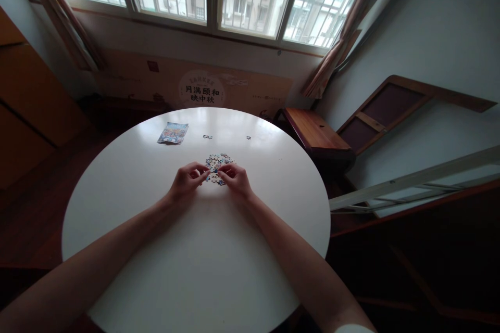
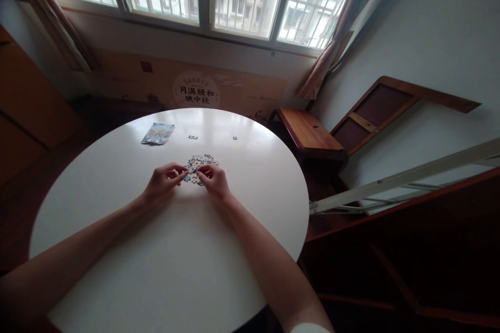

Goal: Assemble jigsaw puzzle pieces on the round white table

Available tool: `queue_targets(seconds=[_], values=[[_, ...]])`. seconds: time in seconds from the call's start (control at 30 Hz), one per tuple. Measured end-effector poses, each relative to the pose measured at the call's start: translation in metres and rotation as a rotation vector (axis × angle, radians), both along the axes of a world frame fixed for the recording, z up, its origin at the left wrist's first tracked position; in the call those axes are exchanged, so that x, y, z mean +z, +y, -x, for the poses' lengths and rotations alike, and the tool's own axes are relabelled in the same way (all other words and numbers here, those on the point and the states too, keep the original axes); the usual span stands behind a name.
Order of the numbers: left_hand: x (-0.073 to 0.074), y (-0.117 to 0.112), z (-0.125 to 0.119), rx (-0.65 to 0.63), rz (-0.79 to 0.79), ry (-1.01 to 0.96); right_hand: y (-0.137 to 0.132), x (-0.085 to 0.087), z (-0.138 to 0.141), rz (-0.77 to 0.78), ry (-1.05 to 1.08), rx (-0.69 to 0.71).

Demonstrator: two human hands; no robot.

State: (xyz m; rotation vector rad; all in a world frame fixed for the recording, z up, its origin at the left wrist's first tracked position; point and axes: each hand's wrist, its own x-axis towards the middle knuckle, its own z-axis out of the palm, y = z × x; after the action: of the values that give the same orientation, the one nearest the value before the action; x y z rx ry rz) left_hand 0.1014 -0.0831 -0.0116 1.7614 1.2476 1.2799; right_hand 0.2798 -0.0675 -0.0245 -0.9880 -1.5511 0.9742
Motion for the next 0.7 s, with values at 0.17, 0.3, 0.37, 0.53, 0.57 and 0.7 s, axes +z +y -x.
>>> queue_targets(seconds=[0.17,0.3,0.37,0.53,0.57,0.7], values=[[-0.0009,-0.0002,0.0003,-0.005,-0.008,0.007,0.0001,-0.0005,-0.0001,-0.004,0.011,0.008],[0.0001,-0.0006,0.0002,-0.005,-0.007,0.005,-0.0002,-0.0004,0.0001,-0.001,0.021,0.015],[0.0006,-0.0007,0.0,-0.005,-0.003,0.004,-0.0004,-0.0003,0.0003,-0.001,0.022,0.019],[0.0003,-0.0003,0.0,-0.007,-0.013,0.003,-0.0008,-0.0006,0.0004,0.007,0.018,0.015],[0.0,-0.0002,0.0001,-0.006,-0.018,0.003,-0.0007,-0.0008,0.0003,0.007,0.019,0.014],[-0.002,-0.0004,0.0004,-0.008,-0.072,0.046,0.0005,-0.0007,0.0002,0.029,0.041,0.007]])
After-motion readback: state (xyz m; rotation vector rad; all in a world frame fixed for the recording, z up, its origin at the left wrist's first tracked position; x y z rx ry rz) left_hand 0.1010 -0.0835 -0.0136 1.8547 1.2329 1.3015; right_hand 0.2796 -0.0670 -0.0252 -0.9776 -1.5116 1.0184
